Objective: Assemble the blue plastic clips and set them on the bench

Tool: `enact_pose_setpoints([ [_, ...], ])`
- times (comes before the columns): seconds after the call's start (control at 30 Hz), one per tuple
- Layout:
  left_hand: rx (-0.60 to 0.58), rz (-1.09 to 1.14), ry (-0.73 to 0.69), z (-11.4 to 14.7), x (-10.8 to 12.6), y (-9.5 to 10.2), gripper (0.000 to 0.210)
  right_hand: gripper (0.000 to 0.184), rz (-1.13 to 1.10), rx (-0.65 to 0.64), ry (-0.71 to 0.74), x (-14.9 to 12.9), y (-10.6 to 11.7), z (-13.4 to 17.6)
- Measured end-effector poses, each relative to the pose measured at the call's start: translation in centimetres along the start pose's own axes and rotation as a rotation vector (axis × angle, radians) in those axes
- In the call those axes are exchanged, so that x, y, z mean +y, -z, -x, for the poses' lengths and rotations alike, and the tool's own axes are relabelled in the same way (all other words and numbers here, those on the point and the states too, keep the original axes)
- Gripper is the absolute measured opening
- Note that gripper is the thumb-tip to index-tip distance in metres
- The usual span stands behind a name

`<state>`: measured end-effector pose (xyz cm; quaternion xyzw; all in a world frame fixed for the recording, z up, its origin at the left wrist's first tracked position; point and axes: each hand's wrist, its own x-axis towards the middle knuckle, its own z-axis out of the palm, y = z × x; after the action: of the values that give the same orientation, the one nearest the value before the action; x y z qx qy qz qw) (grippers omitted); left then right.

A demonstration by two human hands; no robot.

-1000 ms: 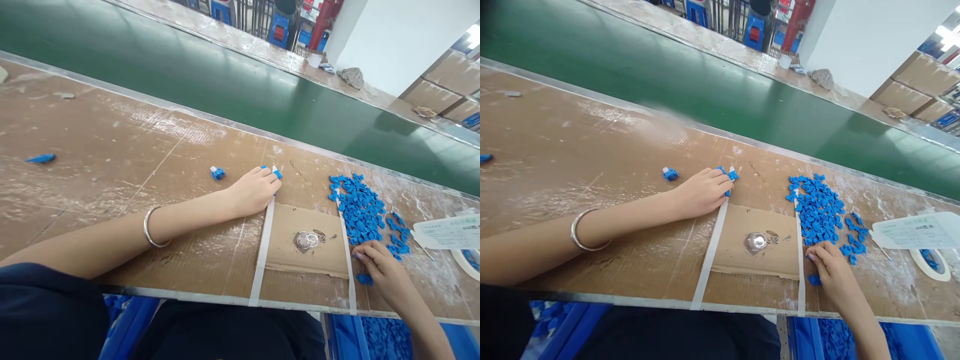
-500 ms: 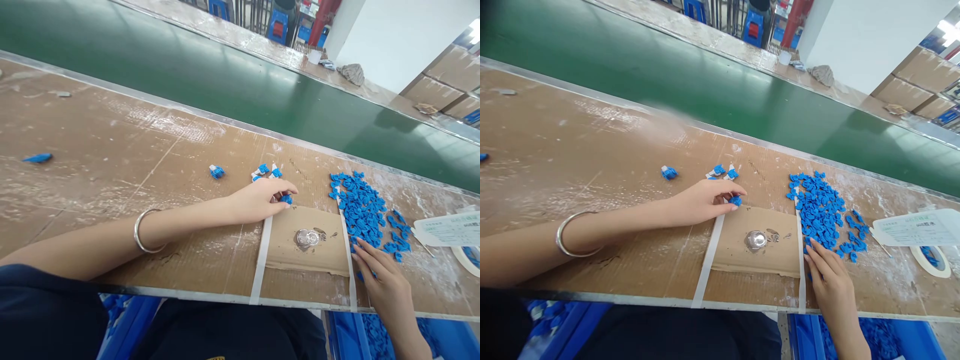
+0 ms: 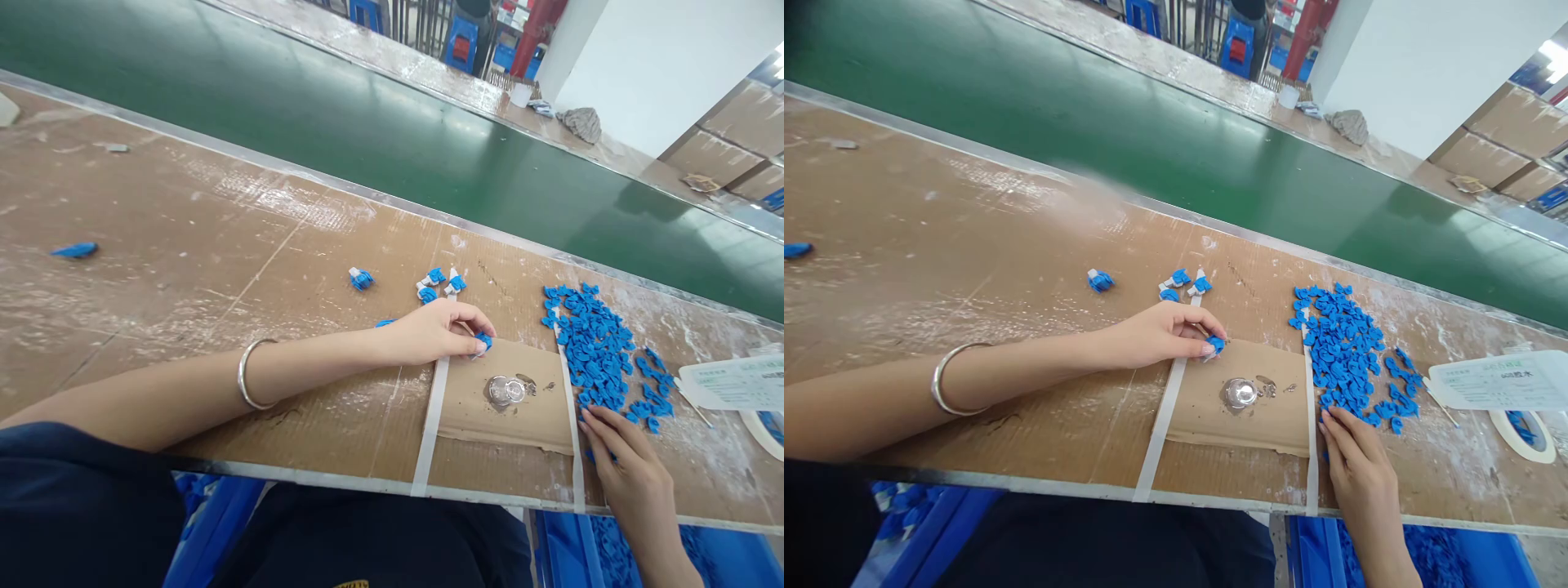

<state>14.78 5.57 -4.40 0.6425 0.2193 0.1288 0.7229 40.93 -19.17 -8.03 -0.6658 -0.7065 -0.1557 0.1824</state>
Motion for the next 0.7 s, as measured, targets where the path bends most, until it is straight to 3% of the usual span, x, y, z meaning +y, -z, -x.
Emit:
enact_pose_setpoints([
  [0.27,0.011,-0.016,-0.014,0.0,-0.5,-0.1,0.016,0.020,0.021,-0.117,0.279,1.6,0.6,-1.4],
  [0.43,-0.007,0.036,-0.013,-0.1,-0.7,-0.2,0.016,0.025,-0.017,-0.114,0.155,1.8,0.9,-1.2],
  [0.57,-0.013,0.093,0.011,-0.3,-0.9,-0.3,0.014,0.021,-0.154,-0.049,-0.075,-1.2,1.7,-3.1],
  [0.7,-0.017,0.144,0.036,-0.3,-1.2,-0.4,0.014,0.005,-0.398,-0.057,0.013,-5.0,1.4,-6.6],
])
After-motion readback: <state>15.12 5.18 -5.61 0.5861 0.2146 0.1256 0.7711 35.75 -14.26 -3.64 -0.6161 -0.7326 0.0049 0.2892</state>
